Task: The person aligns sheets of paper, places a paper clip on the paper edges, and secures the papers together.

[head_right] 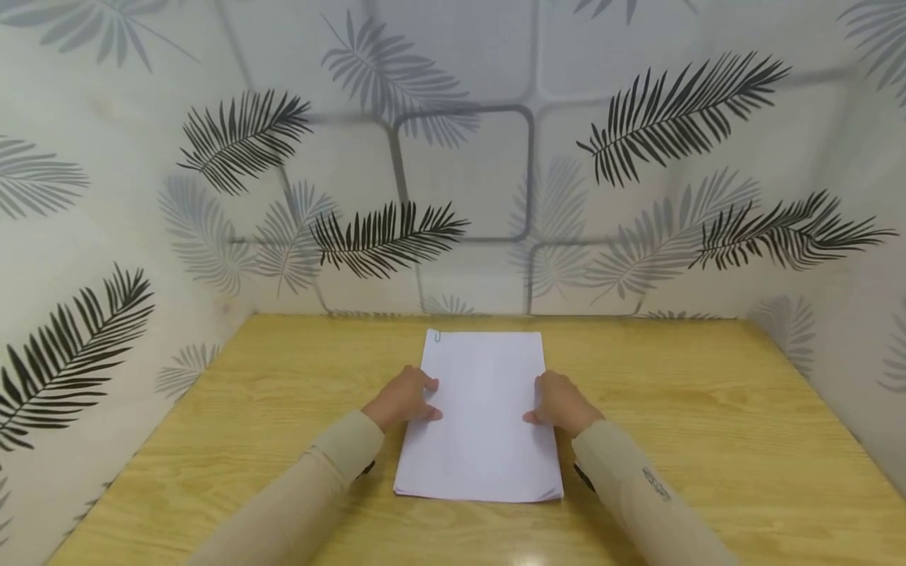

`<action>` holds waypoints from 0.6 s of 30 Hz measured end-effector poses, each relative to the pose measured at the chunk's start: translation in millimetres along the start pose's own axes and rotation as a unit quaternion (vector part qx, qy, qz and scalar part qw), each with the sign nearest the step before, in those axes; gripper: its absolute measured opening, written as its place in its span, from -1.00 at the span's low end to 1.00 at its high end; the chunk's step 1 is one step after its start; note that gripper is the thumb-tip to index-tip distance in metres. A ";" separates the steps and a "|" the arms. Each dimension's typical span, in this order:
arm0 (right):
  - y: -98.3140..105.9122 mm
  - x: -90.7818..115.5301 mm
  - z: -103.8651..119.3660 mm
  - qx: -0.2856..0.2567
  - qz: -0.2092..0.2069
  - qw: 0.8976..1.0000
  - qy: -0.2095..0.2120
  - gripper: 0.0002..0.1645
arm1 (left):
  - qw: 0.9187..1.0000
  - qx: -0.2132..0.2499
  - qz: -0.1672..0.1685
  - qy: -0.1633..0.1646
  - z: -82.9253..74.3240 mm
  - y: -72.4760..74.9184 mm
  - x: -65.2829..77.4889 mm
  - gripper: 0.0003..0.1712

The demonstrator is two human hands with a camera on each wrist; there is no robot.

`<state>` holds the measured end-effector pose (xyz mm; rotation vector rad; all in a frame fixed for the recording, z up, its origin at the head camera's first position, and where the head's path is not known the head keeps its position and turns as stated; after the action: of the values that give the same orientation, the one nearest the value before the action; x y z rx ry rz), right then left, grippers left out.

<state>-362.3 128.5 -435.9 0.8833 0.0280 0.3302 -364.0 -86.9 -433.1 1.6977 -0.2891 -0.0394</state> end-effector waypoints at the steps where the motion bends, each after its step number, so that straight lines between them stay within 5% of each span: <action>1: 0.2 -0.3 0.7 0.001 0.001 1.000 0.000 -0.19 | 1.000 -0.006 0.000 0.001 0.3 -0.2 -0.6 -0.37; 18: 1.2 -4.9 -3.3 0.022 0.002 1.000 -0.018 -0.18 | 1.000 -0.010 -0.017 0.010 3.7 4.1 -2.5 -0.39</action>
<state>-367.8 130.3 -437.6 0.9324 0.0000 0.3172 -367.8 -90.5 -429.9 1.6812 -0.2441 -0.0489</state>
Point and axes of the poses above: each hand's wrist, its own x-axis away from the middle knuckle, its own y-axis out of the back of the hand, z = x × y, the point moved 7 cm from there along -x, towards the middle knuckle, and after that the axes turned 13 degrees about -x, right-handed, at the moved point
